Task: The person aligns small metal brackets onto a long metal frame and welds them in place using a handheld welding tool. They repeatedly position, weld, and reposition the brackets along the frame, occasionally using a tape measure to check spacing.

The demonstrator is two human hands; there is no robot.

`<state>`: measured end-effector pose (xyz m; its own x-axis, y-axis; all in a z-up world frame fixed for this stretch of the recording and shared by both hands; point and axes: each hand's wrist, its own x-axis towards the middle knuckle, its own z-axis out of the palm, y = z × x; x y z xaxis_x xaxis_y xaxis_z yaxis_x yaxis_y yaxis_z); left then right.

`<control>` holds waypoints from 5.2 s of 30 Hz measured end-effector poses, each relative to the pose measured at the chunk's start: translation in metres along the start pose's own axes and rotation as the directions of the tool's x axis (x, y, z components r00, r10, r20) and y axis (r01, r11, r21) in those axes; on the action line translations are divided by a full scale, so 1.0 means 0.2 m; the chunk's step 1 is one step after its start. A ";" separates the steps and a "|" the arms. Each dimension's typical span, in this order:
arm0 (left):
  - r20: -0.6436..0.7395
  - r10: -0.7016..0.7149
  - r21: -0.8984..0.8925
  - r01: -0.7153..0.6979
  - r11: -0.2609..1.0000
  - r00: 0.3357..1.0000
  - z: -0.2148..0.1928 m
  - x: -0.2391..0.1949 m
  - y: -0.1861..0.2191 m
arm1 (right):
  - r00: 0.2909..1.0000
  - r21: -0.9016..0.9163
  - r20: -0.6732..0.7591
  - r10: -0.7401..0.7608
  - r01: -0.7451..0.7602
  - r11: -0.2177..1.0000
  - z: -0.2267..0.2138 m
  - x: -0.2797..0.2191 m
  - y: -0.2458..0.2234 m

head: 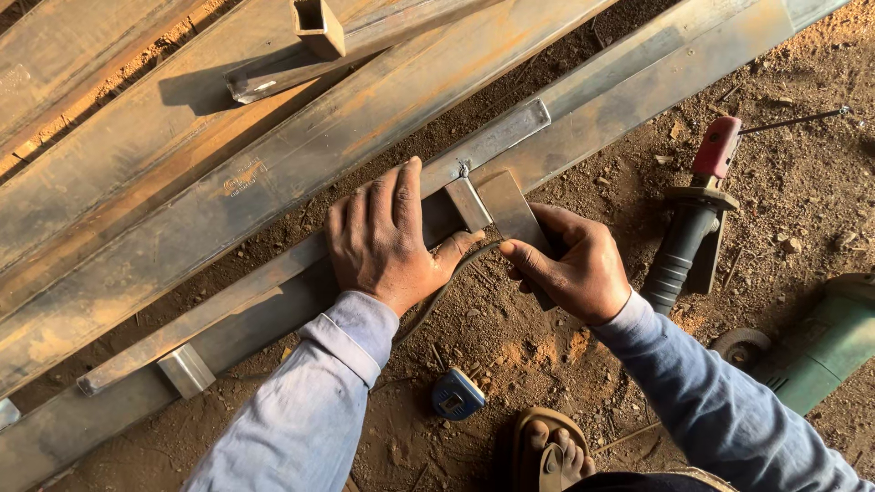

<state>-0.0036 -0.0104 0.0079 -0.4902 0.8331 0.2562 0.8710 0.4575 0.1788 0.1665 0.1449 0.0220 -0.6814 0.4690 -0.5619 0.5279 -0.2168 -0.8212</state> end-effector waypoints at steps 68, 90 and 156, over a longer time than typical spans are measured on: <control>0.759 0.049 -0.395 0.400 0.827 0.649 -0.22 -0.03 -0.66 | 0.994 -0.058 0.046 -0.096 0.099 0.993 0.29 -0.02 -0.03; 0.804 0.140 -0.461 0.456 0.762 0.579 -0.16 -0.04 -0.70 | 0.998 0.191 0.058 -0.025 0.014 0.981 0.28 -0.02 -0.01; 0.816 0.115 -0.387 0.387 0.837 0.567 -0.22 -0.05 -0.70 | 0.998 0.231 0.066 -0.024 0.008 0.973 0.29 -0.02 -0.02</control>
<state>-0.1222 -0.0961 0.0229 -0.1513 0.7785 -0.6091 0.5268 0.5849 0.6167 0.1380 0.0933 0.0213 -0.7256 0.4168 -0.5475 0.3913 -0.4046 -0.8265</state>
